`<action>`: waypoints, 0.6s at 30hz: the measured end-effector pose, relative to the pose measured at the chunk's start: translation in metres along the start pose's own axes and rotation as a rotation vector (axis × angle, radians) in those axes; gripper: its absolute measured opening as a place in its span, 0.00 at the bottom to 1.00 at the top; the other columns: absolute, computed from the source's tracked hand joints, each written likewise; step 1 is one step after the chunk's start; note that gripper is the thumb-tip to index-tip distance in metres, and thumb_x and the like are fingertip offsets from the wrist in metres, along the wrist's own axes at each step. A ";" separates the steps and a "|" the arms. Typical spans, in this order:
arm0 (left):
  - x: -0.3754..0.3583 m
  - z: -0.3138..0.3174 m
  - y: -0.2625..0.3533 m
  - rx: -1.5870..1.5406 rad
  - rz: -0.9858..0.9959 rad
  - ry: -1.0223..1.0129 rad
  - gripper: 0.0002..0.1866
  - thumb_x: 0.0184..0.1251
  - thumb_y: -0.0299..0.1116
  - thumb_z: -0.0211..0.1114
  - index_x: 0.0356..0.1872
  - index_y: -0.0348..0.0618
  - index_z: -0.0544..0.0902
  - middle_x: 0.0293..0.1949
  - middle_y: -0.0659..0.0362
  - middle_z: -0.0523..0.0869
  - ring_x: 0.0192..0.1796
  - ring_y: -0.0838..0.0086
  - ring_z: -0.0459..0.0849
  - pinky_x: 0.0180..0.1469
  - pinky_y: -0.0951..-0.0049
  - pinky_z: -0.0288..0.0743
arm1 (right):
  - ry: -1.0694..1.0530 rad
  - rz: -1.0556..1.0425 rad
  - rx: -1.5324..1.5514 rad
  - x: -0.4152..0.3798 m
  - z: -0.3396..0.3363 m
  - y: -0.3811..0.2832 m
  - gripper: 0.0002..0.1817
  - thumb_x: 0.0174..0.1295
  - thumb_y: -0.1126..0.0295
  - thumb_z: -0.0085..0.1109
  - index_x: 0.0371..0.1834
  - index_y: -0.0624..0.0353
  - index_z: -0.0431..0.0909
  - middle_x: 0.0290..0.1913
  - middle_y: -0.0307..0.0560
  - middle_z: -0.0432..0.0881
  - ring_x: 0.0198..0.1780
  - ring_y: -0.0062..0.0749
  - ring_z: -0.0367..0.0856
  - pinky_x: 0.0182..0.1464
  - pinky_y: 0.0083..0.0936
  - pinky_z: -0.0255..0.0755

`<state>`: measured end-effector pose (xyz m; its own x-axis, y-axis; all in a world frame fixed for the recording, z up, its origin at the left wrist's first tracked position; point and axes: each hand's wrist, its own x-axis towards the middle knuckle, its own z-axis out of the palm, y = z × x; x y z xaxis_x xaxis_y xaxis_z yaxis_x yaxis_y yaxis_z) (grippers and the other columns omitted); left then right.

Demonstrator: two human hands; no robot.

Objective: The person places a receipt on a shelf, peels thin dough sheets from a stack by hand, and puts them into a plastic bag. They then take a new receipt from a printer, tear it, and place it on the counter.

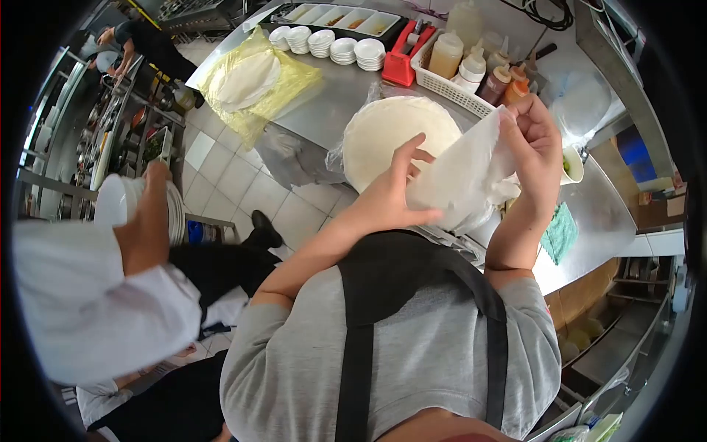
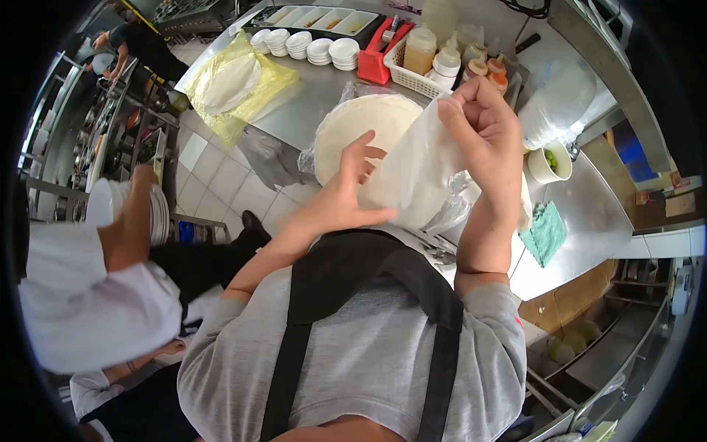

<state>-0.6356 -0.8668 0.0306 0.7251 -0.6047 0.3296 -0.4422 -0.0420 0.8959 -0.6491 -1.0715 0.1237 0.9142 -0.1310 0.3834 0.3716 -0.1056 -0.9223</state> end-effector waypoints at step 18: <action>-0.005 -0.064 -0.163 -0.200 -0.529 0.268 0.27 0.59 0.42 0.63 0.53 0.33 0.72 0.44 0.55 0.81 0.42 0.75 0.80 0.43 0.78 0.73 | -0.294 0.352 -0.603 0.068 0.005 0.242 0.10 0.49 0.71 0.61 0.34 0.64 0.78 0.27 0.43 0.80 0.30 0.23 0.77 0.33 0.22 0.70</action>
<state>-0.5329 -0.8063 -0.0979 0.9375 -0.3213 -0.1336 0.1013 -0.1154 0.9881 -0.4965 -1.1013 -0.0740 0.9994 0.0027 -0.0355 -0.0256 -0.6381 -0.7695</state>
